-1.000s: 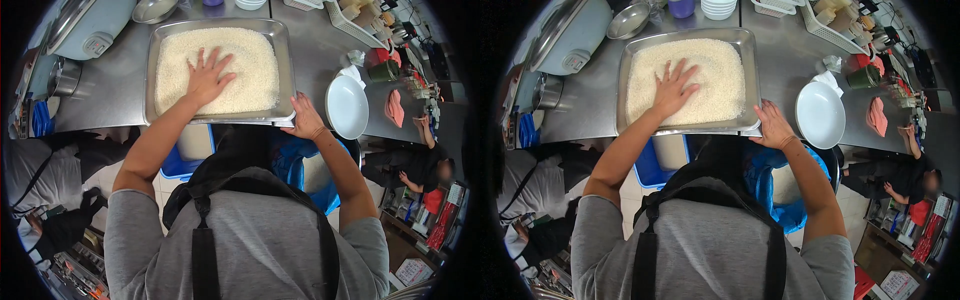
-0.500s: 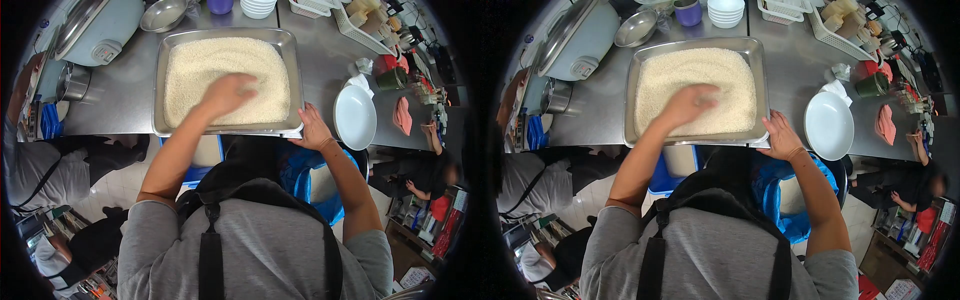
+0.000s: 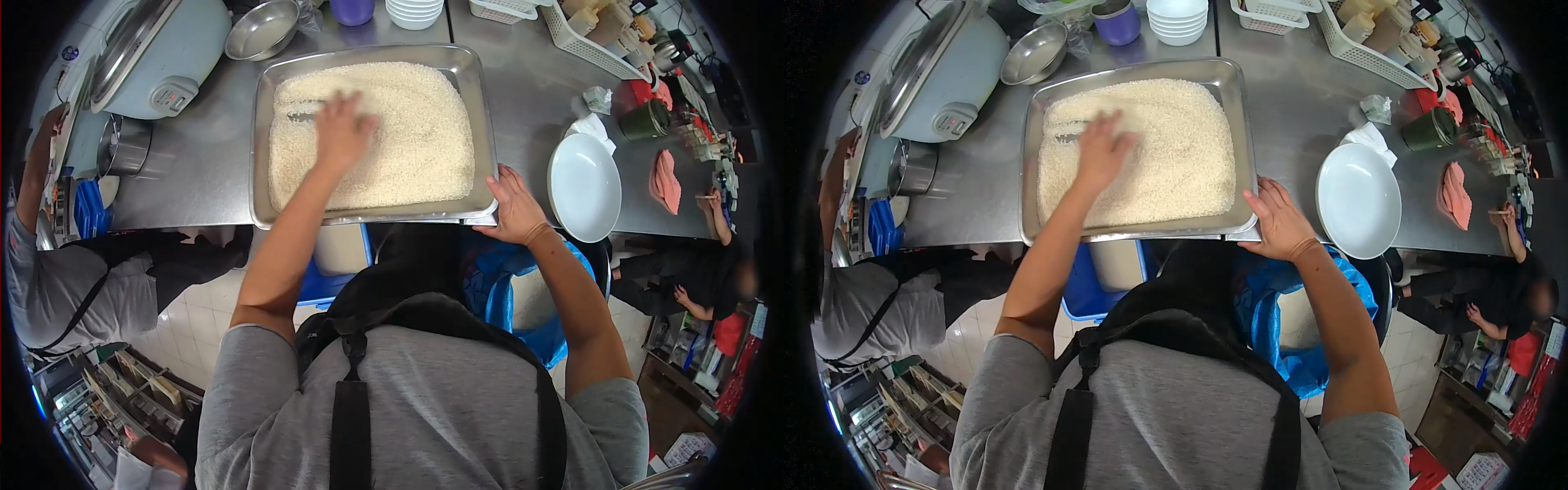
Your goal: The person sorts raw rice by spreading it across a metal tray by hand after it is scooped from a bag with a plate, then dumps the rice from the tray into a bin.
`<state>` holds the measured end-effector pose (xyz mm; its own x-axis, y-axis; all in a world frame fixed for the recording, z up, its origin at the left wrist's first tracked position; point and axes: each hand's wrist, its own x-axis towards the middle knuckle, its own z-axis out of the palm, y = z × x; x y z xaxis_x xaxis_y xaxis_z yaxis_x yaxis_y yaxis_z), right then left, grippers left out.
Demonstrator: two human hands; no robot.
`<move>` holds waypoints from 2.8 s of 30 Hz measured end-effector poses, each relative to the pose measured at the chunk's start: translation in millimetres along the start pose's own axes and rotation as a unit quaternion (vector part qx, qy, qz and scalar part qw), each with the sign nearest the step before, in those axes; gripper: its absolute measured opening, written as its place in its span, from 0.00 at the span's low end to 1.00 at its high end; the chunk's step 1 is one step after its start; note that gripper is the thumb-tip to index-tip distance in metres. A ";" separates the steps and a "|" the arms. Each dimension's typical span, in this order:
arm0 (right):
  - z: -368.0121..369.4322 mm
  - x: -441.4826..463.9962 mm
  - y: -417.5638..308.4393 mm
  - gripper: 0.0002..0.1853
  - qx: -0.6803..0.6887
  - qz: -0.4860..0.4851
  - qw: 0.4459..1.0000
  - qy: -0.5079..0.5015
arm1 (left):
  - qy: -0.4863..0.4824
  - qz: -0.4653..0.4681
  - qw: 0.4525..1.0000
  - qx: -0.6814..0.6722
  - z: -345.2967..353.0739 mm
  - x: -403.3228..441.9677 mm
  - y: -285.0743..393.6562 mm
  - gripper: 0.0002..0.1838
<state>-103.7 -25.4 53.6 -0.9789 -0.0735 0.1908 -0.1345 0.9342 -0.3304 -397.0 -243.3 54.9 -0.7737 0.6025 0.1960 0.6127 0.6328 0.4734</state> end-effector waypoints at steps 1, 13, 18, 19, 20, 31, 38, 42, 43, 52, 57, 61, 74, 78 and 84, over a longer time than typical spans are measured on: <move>-0.5 0.4 -0.2 0.57 0.002 0.003 1.000 0.000 | -0.057 -0.004 0.994 -0.089 -9.9 -4.2 15.1 0.26; -5.9 2.8 -2.4 0.56 -0.002 0.015 1.000 -0.016 | -0.071 -0.027 0.982 0.170 -56.5 -57.5 -48.9 0.30; -4.2 2.5 -3.8 0.56 -0.013 0.023 0.999 -0.018 | -0.092 0.004 0.986 -0.138 -27.5 -70.8 13.0 0.29; -4.2 2.3 -3.6 0.56 -0.016 0.025 0.999 -0.020 | -0.116 0.008 0.980 -0.161 -39.0 -65.5 18.6 0.30; -4.4 2.0 -3.1 0.56 -0.015 0.022 0.999 -0.018 | -0.141 0.013 0.973 -0.183 -52.2 -58.1 23.4 0.30; -6.9 2.3 -3.5 0.55 0.007 0.023 1.000 -0.016 | -0.224 -0.015 0.967 0.122 -125.7 -90.4 -40.7 0.42; -7.1 2.5 -3.5 0.55 0.009 0.018 1.000 -0.005 | -0.190 -0.022 0.981 -0.015 -79.2 -74.3 -2.0 0.37; -10.6 4.1 -5.7 0.54 0.003 0.020 1.000 -0.008 | -0.137 0.006 0.985 -0.109 -49.0 -48.1 33.8 0.32; -12.1 4.5 -6.4 0.54 0.000 0.023 1.000 -0.012 | -0.132 0.007 0.983 -0.128 -46.9 -42.3 46.6 0.31; -12.4 4.6 -6.1 0.53 -0.005 0.020 1.000 -0.011 | -0.122 0.320 0.939 0.021 -0.6 -36.9 95.7 0.30; -11.8 4.0 -6.5 0.54 -0.003 0.023 1.000 -0.013 | -0.113 0.375 0.909 0.141 3.2 -17.0 67.8 0.27; -13.9 5.2 -7.5 0.54 0.001 0.025 1.000 -0.015 | -0.160 0.272 0.921 0.230 -14.3 -2.5 37.0 0.27; -13.6 4.4 -6.0 0.54 -0.002 0.027 0.999 -0.020 | -0.279 0.025 0.957 0.076 -77.2 -61.4 -8.7 0.38; -13.1 3.9 -4.8 0.53 0.008 0.025 1.000 -0.017 | -0.329 0.063 0.941 0.040 -58.1 -67.2 33.9 0.46; -14.0 4.9 -4.8 0.53 0.009 0.027 0.999 -0.020 | -0.263 0.169 0.943 0.114 -0.3 -24.9 63.8 0.49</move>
<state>-105.7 -25.3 69.0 -0.9901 -0.0384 0.1353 -0.0848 0.9305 -0.3562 -338.6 -218.1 80.5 -0.3771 0.9088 -0.1785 0.8752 0.4128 0.2522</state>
